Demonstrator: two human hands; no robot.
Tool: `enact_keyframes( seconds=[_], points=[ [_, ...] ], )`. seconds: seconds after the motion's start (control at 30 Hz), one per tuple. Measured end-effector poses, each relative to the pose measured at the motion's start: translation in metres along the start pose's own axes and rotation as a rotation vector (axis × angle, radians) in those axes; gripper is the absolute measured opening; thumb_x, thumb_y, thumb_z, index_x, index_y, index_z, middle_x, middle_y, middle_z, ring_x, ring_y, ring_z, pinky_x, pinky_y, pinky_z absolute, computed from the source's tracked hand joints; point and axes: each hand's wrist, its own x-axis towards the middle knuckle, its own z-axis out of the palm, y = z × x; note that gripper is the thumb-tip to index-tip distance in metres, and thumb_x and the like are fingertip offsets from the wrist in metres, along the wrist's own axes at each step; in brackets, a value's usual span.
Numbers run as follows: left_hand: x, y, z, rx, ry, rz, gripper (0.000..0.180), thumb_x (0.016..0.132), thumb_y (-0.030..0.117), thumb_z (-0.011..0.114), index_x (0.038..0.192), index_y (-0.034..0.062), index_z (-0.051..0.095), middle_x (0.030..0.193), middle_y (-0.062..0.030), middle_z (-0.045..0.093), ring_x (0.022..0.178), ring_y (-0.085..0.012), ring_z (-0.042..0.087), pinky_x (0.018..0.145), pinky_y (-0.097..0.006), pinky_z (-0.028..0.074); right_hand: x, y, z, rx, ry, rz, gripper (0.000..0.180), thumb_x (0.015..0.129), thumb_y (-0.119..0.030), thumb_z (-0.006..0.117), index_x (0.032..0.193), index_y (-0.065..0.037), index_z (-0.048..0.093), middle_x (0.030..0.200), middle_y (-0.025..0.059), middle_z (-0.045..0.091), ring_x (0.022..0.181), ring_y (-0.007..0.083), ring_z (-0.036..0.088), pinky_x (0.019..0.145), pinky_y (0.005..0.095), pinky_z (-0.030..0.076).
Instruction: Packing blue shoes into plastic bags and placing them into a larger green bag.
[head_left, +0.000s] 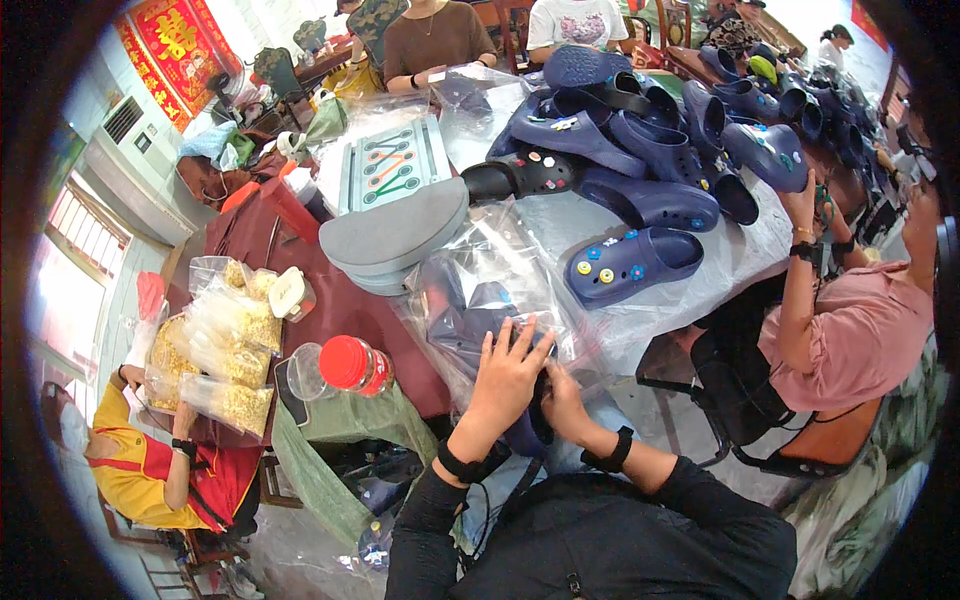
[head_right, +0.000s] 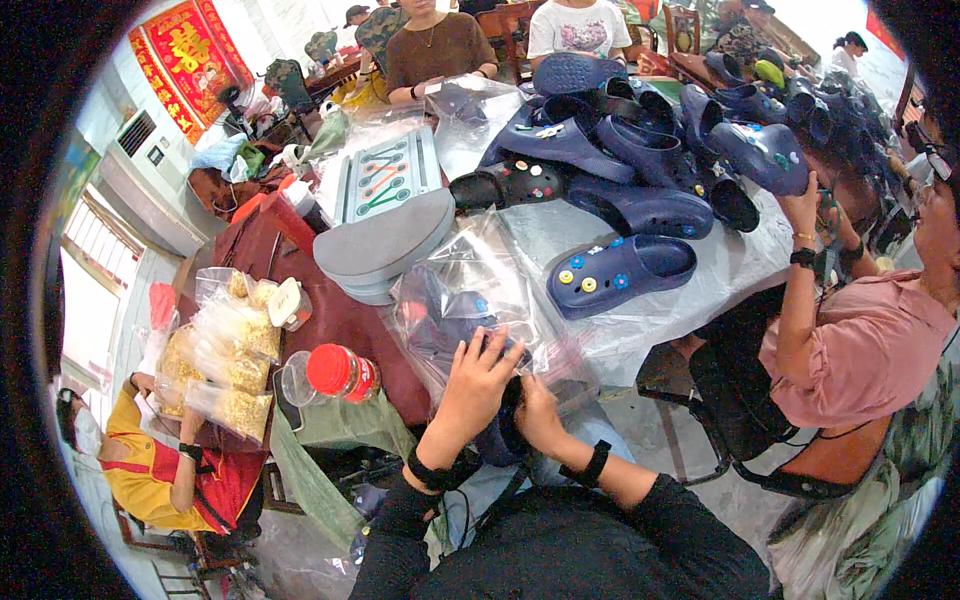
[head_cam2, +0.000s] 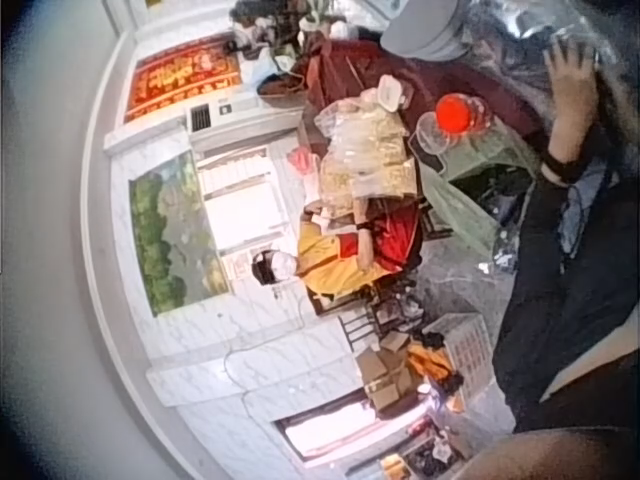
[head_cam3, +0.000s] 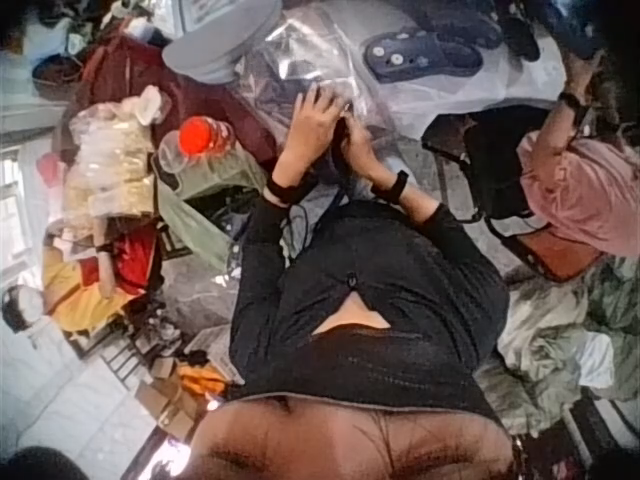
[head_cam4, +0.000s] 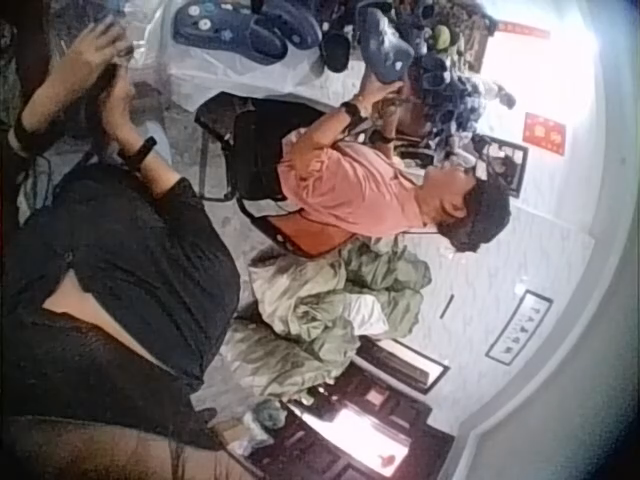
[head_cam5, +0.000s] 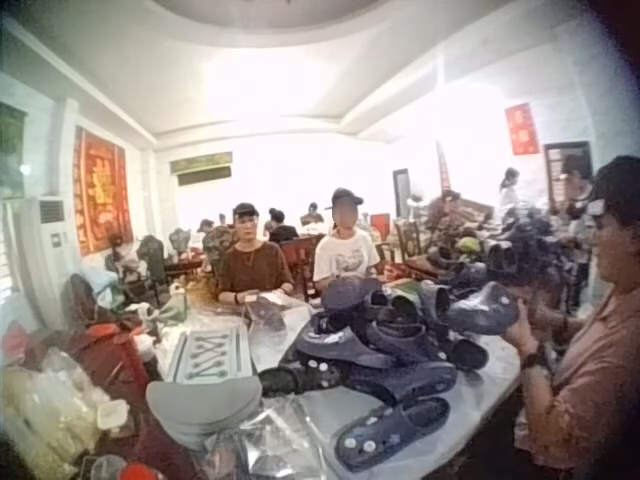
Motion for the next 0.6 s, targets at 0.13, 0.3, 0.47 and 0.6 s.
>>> enact_keyframes(
  seconds=[0.13, 0.3, 0.47, 0.6],
  points=[
    [-0.009, 0.010, -0.003, 0.005, -0.115, 0.034, 0.043, 0.085, 0.016, 0.056, 0.127, 0.0212, 0.054, 0.145, -0.0080, 0.036, 0.129, -0.0432, 0.034, 0.100, -0.062, 0.029, 0.013, -0.003, 0.003, 0.065, 0.087, -0.113, 0.059, 0.076, 0.008, 0.050, 0.134, 0.001, 0.038, 0.125, 0.0246, 0.049, 0.112, 0.0411, 0.050, 0.093, 0.0416, 0.043],
    [-0.012, 0.014, 0.004, 0.046, -0.082, 0.032, 0.049, 0.080, 0.010, 0.054, 0.127, 0.0229, 0.055, 0.146, -0.0088, 0.034, 0.130, -0.0435, 0.032, 0.100, -0.064, 0.027, 0.033, -0.001, 0.015, 0.045, 0.132, -0.172, 0.056, 0.079, 0.006, 0.048, 0.134, 0.001, 0.039, 0.128, 0.0224, 0.048, 0.114, 0.0387, 0.050, 0.095, 0.0406, 0.042],
    [-0.016, 0.013, 0.004, 0.054, -0.016, 0.022, 0.050, 0.082, 0.011, 0.054, 0.131, 0.0210, 0.051, 0.145, -0.0117, 0.035, 0.130, -0.0435, 0.031, 0.104, -0.058, 0.025, 0.052, 0.005, 0.026, 0.020, 0.196, -0.243, 0.052, 0.082, 0.005, 0.046, 0.134, 0.000, 0.040, 0.131, 0.0198, 0.047, 0.117, 0.0357, 0.049, 0.097, 0.0393, 0.041],
    [-0.028, 0.015, -0.005, 0.140, 0.118, -0.188, 0.059, 0.083, 0.014, 0.059, 0.138, 0.0083, 0.040, 0.141, -0.0200, 0.036, 0.129, -0.0427, 0.033, 0.105, -0.054, 0.026, 0.065, 0.013, 0.020, 0.582, -0.016, 0.357, 0.051, 0.084, 0.005, 0.042, 0.135, -0.003, 0.041, 0.137, 0.0163, 0.043, 0.122, 0.0284, 0.046, 0.099, 0.0353, 0.039]
  ],
)
